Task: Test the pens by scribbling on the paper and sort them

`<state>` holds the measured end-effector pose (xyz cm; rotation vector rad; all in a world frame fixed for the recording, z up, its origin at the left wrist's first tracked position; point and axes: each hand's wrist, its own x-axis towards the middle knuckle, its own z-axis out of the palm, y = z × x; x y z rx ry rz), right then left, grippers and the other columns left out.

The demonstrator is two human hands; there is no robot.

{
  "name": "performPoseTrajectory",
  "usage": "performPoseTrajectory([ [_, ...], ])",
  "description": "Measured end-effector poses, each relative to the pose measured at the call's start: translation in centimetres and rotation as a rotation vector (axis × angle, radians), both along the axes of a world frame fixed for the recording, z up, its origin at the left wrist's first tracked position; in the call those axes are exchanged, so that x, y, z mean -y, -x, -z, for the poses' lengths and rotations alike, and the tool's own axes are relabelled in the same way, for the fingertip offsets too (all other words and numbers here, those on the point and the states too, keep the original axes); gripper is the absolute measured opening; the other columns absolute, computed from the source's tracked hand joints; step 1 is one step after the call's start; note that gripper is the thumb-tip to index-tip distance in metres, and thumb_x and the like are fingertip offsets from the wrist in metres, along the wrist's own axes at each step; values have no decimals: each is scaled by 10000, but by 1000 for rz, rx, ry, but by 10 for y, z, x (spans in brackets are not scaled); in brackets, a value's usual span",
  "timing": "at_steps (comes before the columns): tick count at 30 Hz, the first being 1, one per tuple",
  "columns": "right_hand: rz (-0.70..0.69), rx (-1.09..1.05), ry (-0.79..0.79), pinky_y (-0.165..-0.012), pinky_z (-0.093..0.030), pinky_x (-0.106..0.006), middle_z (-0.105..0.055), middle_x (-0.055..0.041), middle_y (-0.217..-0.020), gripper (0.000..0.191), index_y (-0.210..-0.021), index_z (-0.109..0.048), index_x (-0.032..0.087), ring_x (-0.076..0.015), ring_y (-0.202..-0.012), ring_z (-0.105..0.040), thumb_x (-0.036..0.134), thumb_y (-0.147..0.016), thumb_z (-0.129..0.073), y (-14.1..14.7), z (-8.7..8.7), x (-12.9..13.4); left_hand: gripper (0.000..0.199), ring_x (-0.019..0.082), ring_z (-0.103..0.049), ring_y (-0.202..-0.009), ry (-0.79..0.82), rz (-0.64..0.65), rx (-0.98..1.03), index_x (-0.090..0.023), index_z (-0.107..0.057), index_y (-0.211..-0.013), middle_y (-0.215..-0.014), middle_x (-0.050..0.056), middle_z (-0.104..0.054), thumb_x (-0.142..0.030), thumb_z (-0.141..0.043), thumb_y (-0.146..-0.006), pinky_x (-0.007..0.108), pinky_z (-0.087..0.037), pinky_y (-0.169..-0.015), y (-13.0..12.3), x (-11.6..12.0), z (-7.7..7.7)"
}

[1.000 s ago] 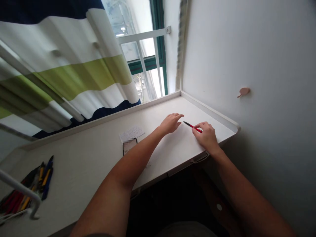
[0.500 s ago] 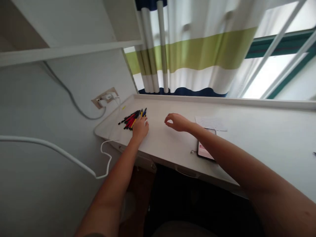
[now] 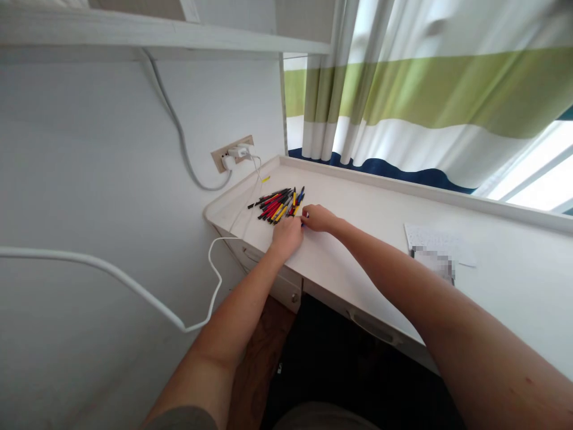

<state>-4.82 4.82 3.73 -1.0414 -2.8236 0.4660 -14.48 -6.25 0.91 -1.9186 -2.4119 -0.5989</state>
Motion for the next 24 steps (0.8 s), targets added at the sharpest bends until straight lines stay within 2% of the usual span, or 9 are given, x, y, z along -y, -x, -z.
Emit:
performPoseTrajectory([
  [2,51,-33,42,-801,-513,-333,-766,-155,-984,38,-841,-701,176,-289,-960,-706,211,-852,-692,-11,-1,-3,146,337,-704,-1018,-2,3,55,-156,-711,-980,-1015,196,-747,-228,-593,-930,428,-535,-876,-17,1,0],
  [4,145,-134,103,-786,-522,-325,-750,-123,-924,86,-802,-653,186,-262,-912,-698,149,-778,-726,-31,-3,-7,112,316,-710,-983,-46,12,180,-187,-700,-969,-975,160,-759,-256,-631,-914,416,-536,-858,-37,-3,-2],
  [8,359,-645,393,-672,-555,-326,-682,-39,-929,212,-958,-562,206,-170,-722,-653,179,-783,-678,-108,-14,-13,203,243,-717,-891,-192,85,675,-186,-674,-1075,-995,120,-767,-293,-677,-902,377,-547,-835,-82,-27,-16],
  [11,271,-973,612,-609,-533,-300,-655,0,-938,299,-1021,-518,237,-140,-681,-615,319,-806,-708,-184,-26,-7,286,226,-714,-1015,-284,251,1082,-173,-655,-1160,-1206,146,-737,-353,-657,-937,352,-553,-859,-122,-58,-34],
  [13,171,-1044,723,-581,-488,-273,-654,9,-923,330,-1019,-527,243,-129,-666,-583,376,-807,-741,-233,-32,1,313,237,-698,-1120,-222,447,1306,-190,-658,-1187,-1331,143,-697,-417,-604,-980,357,-556,-876,-156,-80,-44],
  [15,140,-1095,819,-571,-445,-259,-643,17,-897,339,-1029,-545,243,-124,-664,-561,396,-818,-761,-274,-35,11,329,249,-692,-1164,-111,632,1475,-197,-671,-1175,-1364,138,-688,-458,-570,-1002,373,-559,-892,-193,-98,-51],
  [17,182,-1148,883,-562,-410,-254,-605,25,-831,312,-1003,-566,230,-116,-644,-518,424,-846,-753,-307,-34,18,341,258,-695,-1173,-41,735,1588,-190,-680,-1153,-1344,139,-702,-478,-572,-1004,392,-561,-917,-230,-112,-53],
  [20,230,-1133,961,-524,-352,-259,-471,49,-674,319,-934,-606,202,-109,-564,-376,516,-919,-661,-342,-27,23,350,256,-682,-1216,-18,781,1658,-201,-676,-1164,-1315,121,-715,-495,-563,-1011,405,-553,-963,-271,-124,-50],
  [24,203,-1087,983,-496,-290,-269,-286,84,-597,408,-988,-648,207,-122,-523,-246,603,-963,-553,-360,-12,21,355,221,-723,-1110,-73,715,1604,-215,-677,-1103,-1084,77,-761,-527,-528,-1024,381,-551,-959,-292,-131,-41],
])
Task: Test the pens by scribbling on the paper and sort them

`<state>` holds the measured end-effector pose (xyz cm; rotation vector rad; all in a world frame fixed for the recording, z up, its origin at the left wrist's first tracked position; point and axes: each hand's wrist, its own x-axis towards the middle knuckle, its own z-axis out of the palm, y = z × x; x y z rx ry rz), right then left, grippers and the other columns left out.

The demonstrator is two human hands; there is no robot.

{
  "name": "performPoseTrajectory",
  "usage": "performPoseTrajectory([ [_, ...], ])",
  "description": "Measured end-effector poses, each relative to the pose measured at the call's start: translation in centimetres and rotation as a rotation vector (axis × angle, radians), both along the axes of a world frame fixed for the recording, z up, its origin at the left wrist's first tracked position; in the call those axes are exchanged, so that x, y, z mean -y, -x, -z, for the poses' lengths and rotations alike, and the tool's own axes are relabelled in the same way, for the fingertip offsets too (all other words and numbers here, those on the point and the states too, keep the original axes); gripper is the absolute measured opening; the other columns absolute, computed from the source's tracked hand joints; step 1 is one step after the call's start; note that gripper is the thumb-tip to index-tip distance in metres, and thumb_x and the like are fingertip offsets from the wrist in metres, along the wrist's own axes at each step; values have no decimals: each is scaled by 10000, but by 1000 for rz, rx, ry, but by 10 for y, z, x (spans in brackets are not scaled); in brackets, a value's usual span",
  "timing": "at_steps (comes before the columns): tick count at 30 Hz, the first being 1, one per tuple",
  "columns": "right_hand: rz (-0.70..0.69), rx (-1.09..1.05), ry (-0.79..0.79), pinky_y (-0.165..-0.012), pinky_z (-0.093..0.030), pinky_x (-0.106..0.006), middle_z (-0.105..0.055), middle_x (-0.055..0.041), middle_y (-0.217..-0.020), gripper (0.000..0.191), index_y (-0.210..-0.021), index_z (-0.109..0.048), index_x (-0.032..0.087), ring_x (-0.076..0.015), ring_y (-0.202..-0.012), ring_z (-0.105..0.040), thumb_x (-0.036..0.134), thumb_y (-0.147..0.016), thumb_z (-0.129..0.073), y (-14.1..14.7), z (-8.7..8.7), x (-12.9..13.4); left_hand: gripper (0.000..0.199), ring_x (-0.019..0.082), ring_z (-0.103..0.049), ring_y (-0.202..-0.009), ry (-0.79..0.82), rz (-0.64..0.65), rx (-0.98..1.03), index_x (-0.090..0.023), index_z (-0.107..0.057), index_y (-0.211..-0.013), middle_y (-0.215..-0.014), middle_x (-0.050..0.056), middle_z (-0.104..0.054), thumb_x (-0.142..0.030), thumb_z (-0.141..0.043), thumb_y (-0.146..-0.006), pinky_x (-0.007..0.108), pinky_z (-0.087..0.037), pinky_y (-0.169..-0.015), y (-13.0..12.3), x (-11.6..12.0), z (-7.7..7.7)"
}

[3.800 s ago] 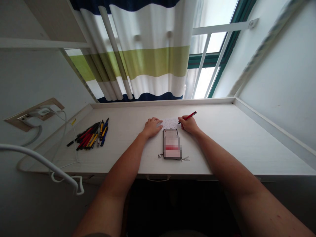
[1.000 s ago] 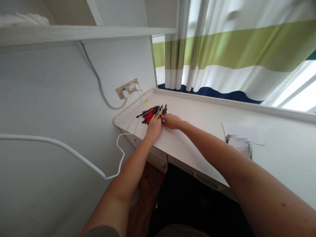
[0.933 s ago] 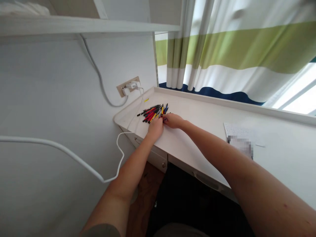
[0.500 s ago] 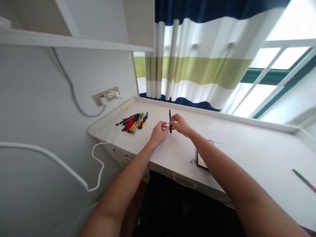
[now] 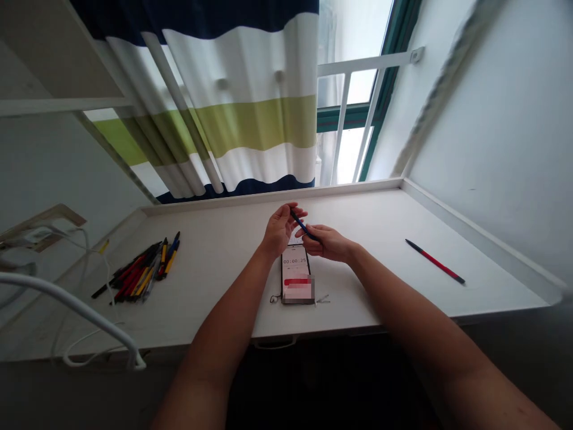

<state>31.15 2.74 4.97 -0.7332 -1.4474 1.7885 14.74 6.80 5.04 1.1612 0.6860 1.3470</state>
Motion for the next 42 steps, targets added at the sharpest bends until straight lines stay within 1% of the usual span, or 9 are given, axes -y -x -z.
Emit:
performPoseTrajectory([
  [4,126,119,-183,-512,-276,-274,-313,79,-584,426,-893,-629,214,-121,-525,-272,632,-938,-559,4,6,-6,323,191,-739,-966,-81,-130,43,-206,-660,-969,-886,38,-730,-514,-569,-1008,377,-546,-961,-4,-1,8],
  [9,475,393,-581,-643,-385,-307,-589,3,-721,348,-878,-665,197,-161,-679,-486,541,-908,-623,7,5,-8,321,189,-746,-922,-80,-221,121,-179,-675,-960,-912,53,-761,-499,-651,-965,392,-551,-968,-10,2,14],
  [14,377,410,-434,-624,-449,-325,-594,-16,-623,554,-781,-668,184,-163,-588,-542,668,-968,-474,5,5,-9,364,205,-755,-983,-14,-234,166,-164,-696,-1009,-1014,85,-791,-513,-718,-910,406,-536,-999,-4,7,16],
  [19,349,282,-346,-742,-568,-385,-707,-38,-823,444,-909,-614,206,-199,-749,-678,596,-794,-792,6,5,-8,377,226,-740,-1083,-13,-167,180,-168,-704,-1015,-1085,98,-790,-517,-750,-882,424,-509,-1048,4,11,14],
  [22,320,294,-361,-817,-582,-430,-726,-76,-831,471,-884,-637,184,-219,-798,-704,655,-903,-643,5,4,-8,374,240,-723,-1139,-11,-149,175,-171,-709,-1015,-1112,101,-786,-520,-744,-887,436,-491,-1065,4,10,14],
  [26,376,253,-394,-830,-595,-431,-729,-65,-976,465,-989,-634,202,-227,-883,-724,592,-795,-795,2,8,-11,359,238,-707,-1157,-12,-143,164,-181,-725,-996,-1127,94,-784,-522,-745,-884,425,-487,-1049,4,9,14],
  [29,365,302,-430,-836,-590,-448,-724,-64,-907,437,-915,-645,198,-230,-845,-722,631,-874,-686,1,11,-13,342,230,-680,-1172,-13,-154,138,-197,-749,-982,-1149,86,-774,-524,-749,-880,374,-497,-979,4,9,15],
  [35,378,269,-441,-664,-577,-375,-702,-41,-898,445,-981,-600,224,-181,-691,-672,616,-827,-744,3,12,-12,298,128,-620,-782,14,-206,94,-204,-795,-933,-901,41,-740,-490,-791,-852,246,-433,-630,6,9,17],
  [42,531,523,-646,-635,-482,-339,-659,-17,-794,282,-881,-553,236,-192,-707,-604,477,-884,-698,-3,13,-15,321,113,-612,-652,-24,-256,-14,-161,-773,-853,-708,26,-695,-481,-802,-838,256,-453,-620,8,8,19],
])
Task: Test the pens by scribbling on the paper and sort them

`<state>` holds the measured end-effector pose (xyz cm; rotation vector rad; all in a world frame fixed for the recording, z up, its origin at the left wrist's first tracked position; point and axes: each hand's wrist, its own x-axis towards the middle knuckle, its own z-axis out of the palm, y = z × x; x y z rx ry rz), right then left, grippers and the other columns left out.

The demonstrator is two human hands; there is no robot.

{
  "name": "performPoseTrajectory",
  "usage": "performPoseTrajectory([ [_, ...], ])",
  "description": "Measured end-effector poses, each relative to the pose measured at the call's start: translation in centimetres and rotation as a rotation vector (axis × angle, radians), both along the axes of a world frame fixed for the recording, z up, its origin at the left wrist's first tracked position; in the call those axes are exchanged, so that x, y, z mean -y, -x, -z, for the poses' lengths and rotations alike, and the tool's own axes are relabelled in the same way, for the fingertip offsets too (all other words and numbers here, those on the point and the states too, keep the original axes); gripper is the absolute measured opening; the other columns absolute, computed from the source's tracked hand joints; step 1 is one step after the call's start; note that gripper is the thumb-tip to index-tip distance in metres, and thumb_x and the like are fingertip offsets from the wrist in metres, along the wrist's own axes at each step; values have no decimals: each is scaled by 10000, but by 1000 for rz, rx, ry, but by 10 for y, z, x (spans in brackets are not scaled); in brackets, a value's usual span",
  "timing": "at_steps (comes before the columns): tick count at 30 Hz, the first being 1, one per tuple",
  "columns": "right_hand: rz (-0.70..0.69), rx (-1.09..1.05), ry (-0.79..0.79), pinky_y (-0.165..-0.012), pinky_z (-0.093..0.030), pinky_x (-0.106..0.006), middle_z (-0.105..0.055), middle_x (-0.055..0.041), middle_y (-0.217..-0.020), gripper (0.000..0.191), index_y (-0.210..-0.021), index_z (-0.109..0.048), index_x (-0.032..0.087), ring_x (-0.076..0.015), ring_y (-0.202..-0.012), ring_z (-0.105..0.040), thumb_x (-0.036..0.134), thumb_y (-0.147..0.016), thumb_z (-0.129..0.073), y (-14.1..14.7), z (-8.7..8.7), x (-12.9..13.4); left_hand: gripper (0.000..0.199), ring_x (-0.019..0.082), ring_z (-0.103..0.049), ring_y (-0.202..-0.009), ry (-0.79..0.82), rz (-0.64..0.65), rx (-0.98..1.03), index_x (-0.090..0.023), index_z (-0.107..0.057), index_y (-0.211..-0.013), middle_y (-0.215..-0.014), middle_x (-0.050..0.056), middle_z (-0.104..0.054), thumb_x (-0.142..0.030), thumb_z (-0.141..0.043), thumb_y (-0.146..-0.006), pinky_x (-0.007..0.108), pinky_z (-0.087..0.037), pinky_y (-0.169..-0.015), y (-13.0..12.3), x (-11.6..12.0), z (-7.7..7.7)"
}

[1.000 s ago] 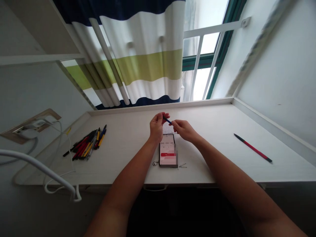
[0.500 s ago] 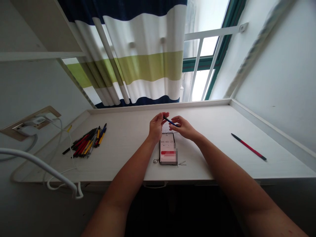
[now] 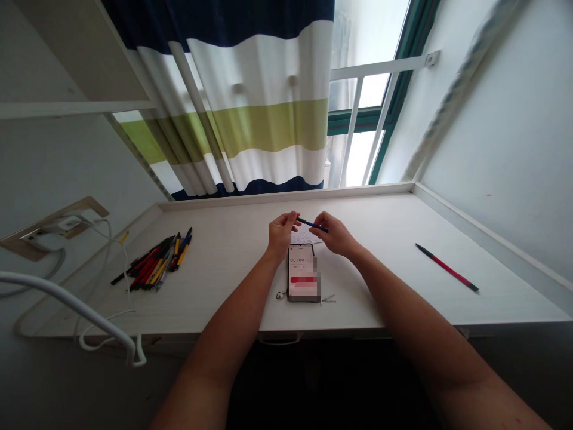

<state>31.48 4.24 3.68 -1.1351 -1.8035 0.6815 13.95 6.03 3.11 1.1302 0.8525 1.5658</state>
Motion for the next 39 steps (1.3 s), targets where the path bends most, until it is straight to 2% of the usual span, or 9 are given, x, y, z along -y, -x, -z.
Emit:
performPoseTrajectory([
  [4,78,239,-90,-642,-435,-332,-675,-30,-847,195,-952,-582,240,-202,-739,-596,433,-981,-577,-3,-2,1,335,149,-681,-685,-12,-6,-126,-147,-761,-859,-716,51,-727,-482,-779,-858,282,-497,-655,2,5,-2],
  [8,125,370,-151,-668,-440,-340,-690,-73,-920,274,-881,-607,229,-216,-778,-622,373,-1050,-447,-3,-6,2,345,177,-728,-716,-21,-7,-195,-144,-761,-890,-739,70,-752,-489,-762,-872,291,-525,-666,3,9,-3],
  [12,211,385,-112,-630,-447,-342,-713,-76,-912,88,-997,-595,229,-227,-734,-623,305,-997,-552,-6,-7,2,347,188,-744,-706,31,-49,-213,-140,-743,-873,-732,71,-748,-487,-751,-882,278,-522,-623,5,5,0],
  [18,210,416,-160,-713,-498,-394,-722,-97,-1043,256,-1198,-639,247,-255,-836,-667,397,-1013,-545,-22,-3,-6,315,199,-763,-768,86,-94,-198,-146,-717,-921,-838,84,-771,-460,-736,-899,280,-530,-641,23,-12,3],
  [23,282,416,-181,-763,-491,-406,-715,-92,-994,287,-1074,-732,240,-242,-817,-651,371,-1044,-477,-41,4,-19,252,210,-758,-884,107,-64,-234,-162,-715,-921,-883,83,-784,-404,-763,-869,297,-536,-722,42,-24,9],
  [26,230,359,-175,-732,-496,-382,-705,-78,-937,294,-1157,-737,238,-227,-773,-633,420,-1011,-559,-41,7,-20,270,214,-749,-907,89,-17,-284,-166,-723,-912,-889,82,-786,-410,-796,-825,299,-524,-739,45,-26,15],
  [29,100,326,-188,-735,-501,-361,-710,-78,-1005,326,-1246,-726,250,-216,-799,-640,414,-989,-608,-30,8,-17,324,215,-740,-887,51,56,-341,-167,-735,-906,-873,84,-790,-448,-830,-775,306,-516,-748,41,-25,20],
  [34,77,355,-215,-753,-476,-355,-712,-73,-957,216,-979,-773,228,-220,-825,-642,333,-996,-586,-21,7,-19,361,205,-718,-850,19,108,-370,-175,-749,-889,-849,74,-789,-462,-873,-709,338,-541,-803,40,-26,22],
  [39,139,292,-191,-759,-481,-366,-707,-74,-956,223,-911,-726,221,-214,-791,-610,325,-998,-548,-39,9,-25,237,195,-713,-849,15,38,-368,-181,-759,-865,-858,68,-779,-337,-863,-719,359,-547,-883,55,-34,21],
])
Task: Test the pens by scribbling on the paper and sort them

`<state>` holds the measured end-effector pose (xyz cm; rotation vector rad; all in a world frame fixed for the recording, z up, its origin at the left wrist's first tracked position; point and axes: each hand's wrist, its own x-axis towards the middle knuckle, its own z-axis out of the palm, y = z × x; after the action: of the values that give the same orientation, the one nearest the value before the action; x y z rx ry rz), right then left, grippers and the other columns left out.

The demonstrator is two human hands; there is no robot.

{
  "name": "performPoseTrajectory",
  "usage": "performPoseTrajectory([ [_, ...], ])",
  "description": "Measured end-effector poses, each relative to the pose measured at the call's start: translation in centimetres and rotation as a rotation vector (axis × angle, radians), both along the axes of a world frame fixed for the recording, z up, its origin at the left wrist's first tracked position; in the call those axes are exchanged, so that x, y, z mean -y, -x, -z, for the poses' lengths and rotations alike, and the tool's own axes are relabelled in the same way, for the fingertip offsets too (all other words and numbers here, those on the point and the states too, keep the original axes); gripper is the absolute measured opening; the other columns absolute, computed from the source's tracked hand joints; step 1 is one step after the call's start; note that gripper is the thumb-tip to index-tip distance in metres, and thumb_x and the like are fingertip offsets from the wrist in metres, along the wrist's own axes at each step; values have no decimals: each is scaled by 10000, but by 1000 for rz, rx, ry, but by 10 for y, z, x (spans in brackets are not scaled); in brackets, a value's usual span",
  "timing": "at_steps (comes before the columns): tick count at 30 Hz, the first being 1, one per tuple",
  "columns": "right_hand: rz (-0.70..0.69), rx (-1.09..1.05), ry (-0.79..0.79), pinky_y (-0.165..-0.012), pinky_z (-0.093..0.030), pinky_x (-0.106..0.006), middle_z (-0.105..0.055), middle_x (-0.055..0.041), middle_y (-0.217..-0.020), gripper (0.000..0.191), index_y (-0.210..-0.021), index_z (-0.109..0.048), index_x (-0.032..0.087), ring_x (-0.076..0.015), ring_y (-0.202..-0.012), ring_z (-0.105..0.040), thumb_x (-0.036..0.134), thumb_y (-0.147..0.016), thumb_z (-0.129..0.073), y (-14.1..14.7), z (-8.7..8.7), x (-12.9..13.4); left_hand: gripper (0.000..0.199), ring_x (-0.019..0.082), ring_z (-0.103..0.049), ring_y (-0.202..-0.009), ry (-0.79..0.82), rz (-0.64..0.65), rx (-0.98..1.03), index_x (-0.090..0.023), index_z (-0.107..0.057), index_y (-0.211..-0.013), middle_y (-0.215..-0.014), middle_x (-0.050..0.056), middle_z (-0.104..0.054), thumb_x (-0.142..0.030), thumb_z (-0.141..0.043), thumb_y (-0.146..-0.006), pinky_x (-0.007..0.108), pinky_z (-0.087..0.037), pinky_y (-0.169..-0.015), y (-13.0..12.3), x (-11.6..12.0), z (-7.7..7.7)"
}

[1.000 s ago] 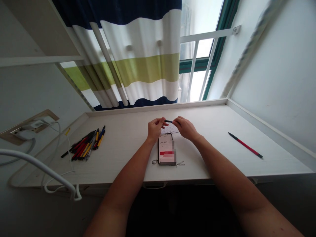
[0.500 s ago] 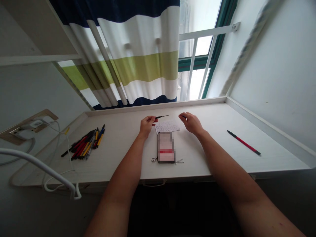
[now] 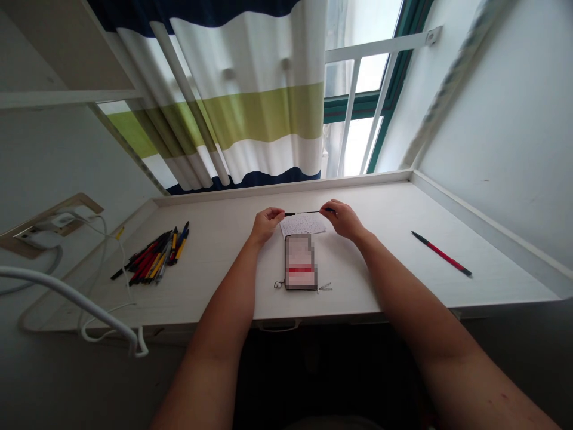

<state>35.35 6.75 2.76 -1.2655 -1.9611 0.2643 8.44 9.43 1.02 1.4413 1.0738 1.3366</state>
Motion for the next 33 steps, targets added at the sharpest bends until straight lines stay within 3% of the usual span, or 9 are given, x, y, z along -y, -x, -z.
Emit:
performPoseTrajectory([
  [5,38,-70,-20,-753,-485,-359,-689,-75,-937,219,-886,-694,219,-217,-798,-600,343,-991,-547,-8,3,-3,114,211,-700,-872,-26,-97,-125,-183,-782,-852,-867,82,-773,-225,-810,-749,382,-522,-947,10,-3,2],
  [12,46,-136,-37,-767,-491,-360,-657,-68,-920,221,-879,-697,217,-212,-790,-585,363,-980,-565,-2,5,-4,82,278,-683,-1023,-72,-98,-514,-225,-796,-846,-1002,94,-767,-211,-756,-775,461,-468,-1052,10,-1,11],
  [17,22,-132,-48,-754,-493,-365,-643,-73,-942,253,-890,-717,213,-210,-795,-586,382,-994,-559,6,3,0,289,309,-539,-1292,-394,-115,-571,-263,-769,-1129,-1263,96,-711,-318,-781,-845,482,-372,-1159,-5,12,-6],
  [20,-6,-100,-51,-758,-499,-370,-640,-76,-960,265,-909,-732,221,-211,-802,-589,392,-1004,-554,14,2,3,247,316,-488,-1319,-485,-132,-630,-299,-778,-1113,-1305,72,-689,-353,-774,-873,496,-335,-1170,-16,20,-16],
  [23,-24,-90,-59,-761,-505,-381,-638,-84,-969,283,-923,-744,221,-218,-811,-593,409,-1007,-549,17,1,4,103,320,-483,-1305,-490,-142,-666,-303,-809,-973,-1249,63,-709,-337,-734,-911,508,-322,-1161,-19,22,-17],
  [26,-10,-93,-44,-779,-514,-398,-640,-91,-985,309,-944,-754,224,-227,-824,-597,444,-1005,-546,13,3,1,98,322,-481,-1295,-479,-159,-662,-306,-818,-939,-1222,62,-720,-336,-727,-916,518,-316,-1159,-12,18,-14],
  [33,18,-16,28,-872,-510,-420,-641,-82,-960,218,-900,-784,250,-261,-941,-593,385,-957,-623,-6,26,-15,41,343,-458,-1297,-340,-119,-725,-326,-839,-848,-1252,51,-702,-338,-831,-810,553,-300,-1171,6,3,5],
])
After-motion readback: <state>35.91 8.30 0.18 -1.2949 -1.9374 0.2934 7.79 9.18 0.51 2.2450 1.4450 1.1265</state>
